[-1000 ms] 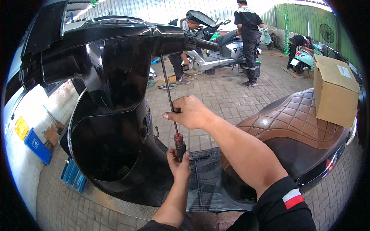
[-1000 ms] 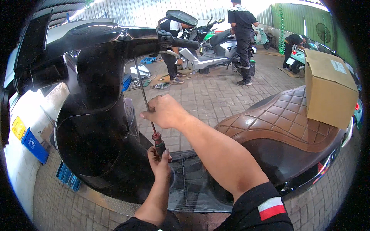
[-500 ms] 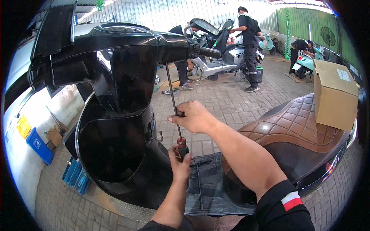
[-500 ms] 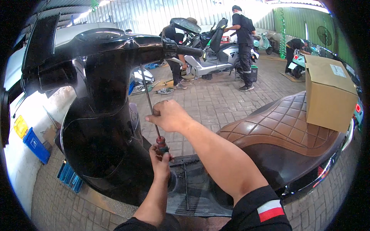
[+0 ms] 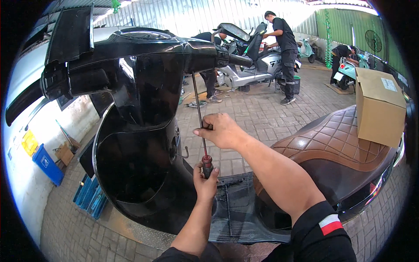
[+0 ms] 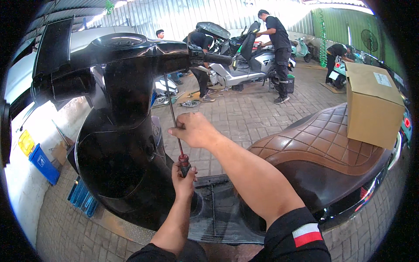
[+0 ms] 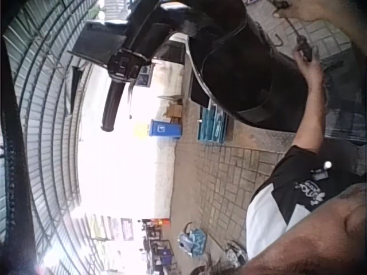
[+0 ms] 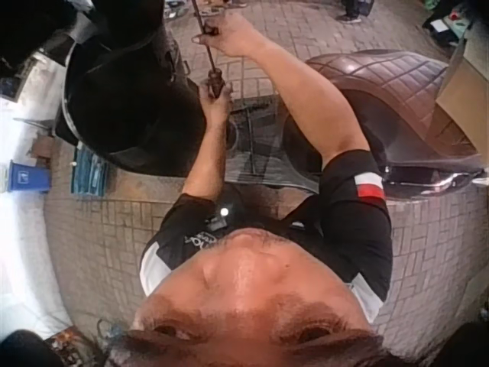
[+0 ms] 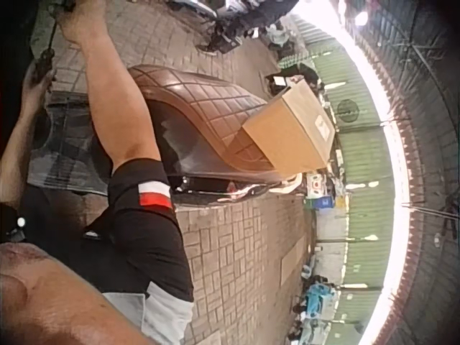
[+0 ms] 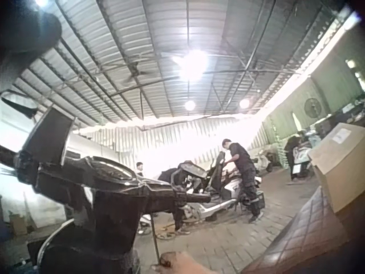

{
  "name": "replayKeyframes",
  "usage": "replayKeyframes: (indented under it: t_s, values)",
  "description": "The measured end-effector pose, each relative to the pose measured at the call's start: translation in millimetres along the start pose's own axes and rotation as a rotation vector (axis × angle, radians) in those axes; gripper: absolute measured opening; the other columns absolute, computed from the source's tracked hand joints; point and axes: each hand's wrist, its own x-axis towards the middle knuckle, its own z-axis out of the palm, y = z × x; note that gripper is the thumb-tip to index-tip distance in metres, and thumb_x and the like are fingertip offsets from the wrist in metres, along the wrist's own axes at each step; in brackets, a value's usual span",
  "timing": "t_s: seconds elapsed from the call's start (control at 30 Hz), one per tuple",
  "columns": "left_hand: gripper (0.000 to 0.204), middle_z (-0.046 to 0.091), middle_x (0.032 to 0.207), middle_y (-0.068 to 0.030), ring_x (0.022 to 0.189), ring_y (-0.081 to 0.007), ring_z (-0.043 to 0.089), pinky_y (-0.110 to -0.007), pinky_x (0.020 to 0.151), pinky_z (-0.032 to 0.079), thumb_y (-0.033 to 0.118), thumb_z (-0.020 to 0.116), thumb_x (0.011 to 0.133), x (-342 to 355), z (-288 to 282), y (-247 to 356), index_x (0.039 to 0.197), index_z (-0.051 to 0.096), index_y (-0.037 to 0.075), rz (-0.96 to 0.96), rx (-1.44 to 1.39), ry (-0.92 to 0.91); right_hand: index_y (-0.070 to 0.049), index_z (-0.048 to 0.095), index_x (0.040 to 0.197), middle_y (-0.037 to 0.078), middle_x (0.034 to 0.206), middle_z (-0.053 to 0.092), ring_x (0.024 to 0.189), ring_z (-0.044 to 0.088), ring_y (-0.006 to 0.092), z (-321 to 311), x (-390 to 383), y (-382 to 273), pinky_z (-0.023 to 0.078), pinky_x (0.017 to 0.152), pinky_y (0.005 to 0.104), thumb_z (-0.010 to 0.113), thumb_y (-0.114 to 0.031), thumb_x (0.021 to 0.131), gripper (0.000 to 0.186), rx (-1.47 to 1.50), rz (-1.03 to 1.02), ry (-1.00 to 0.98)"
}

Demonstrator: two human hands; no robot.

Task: The person picks up a tool from a blue toolbox and uses it to unscrew components from the front panel and floorboard of a black electric scooter.

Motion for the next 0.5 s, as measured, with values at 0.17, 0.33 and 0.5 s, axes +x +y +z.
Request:
replayKeyframes:
  t_s: [0.17,0.33,0.5]
  values:
    - [0.055,0.051,0.124,-0.0143,0.089,-0.0218,0.063,-0.029,0.061,0.049,0.037,0.056,0.095,-1,-9,17,0.132,0.044,-0.002,-0.092,-0.419,-0.246,0.003,0.061,0.079,0.019,0.068,0.061,0.064,0.060,0.0337,4,2,12,0.046,0.061,0.0416,0.068,-0.035,0.086,0.039,0.213,-0.081,0.002]
    - [0.045,0.055,0.124,-0.0159,0.100,-0.0219,0.062,-0.031,0.080,0.049,0.019,0.057,0.095,12,-4,34,0.131,0.044,-0.004,-0.008,-0.237,-0.148,0.003,0.058,0.071,0.018,0.063,0.058,0.058,0.055,0.0316,-1,0,0,0.044,0.057,0.0406,0.072,-0.037,0.082,0.043,0.024,0.077,0.047]
    - [0.023,0.065,0.089,-0.0079,0.081,-0.0126,0.062,-0.026,0.072,0.050,0.005,0.066,0.089,22,9,52,0.109,0.058,-0.003,0.041,0.140,0.092,0.002,0.063,0.075,0.023,0.073,0.063,0.077,0.063,0.0405,-3,1,-2,0.049,0.069,0.0451,0.067,-0.044,0.083,0.047,-0.068,0.078,0.026]
